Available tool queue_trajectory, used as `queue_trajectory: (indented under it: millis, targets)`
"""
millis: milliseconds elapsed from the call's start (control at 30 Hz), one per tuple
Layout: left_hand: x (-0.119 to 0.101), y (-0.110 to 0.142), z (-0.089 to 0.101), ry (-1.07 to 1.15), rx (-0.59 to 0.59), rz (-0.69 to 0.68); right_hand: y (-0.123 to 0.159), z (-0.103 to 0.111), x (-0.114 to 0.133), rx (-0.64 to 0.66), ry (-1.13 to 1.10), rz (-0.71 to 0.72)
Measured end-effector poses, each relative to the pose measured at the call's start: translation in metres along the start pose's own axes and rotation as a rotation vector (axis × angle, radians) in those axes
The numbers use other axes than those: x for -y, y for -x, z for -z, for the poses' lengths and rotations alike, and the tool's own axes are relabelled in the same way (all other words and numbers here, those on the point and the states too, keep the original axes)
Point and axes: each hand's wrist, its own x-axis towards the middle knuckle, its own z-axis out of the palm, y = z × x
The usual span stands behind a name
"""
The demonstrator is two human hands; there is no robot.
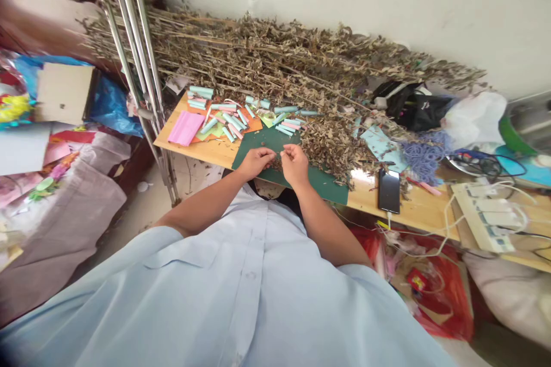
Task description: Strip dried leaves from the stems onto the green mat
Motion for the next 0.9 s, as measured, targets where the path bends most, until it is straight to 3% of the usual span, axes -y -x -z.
queue_trajectory:
  millis: [200,467,833,900]
  targets:
    - [-0.0008,0.0,0.0004,0.107,0.011,0.022,0.0031,-0.002,-0.0012,0.05,-0.036,0.03]
    - [-0.0017,0.0018,0.0015,0.012,0.008,-0.031,0.006,-0.0045,0.003,0.111,0.026,0.064]
    - [-0.0009,0.0003,0.0009,-0.003,0.013,-0.027,-0.0009,-0.0013,-0.002,0.025,0.011,0.052]
    - [0.0006,-0.0004,0.0005,0.005,0.01,-0.017,-0.0017,0.0027,-0.0013,0.074,0.031,0.061]
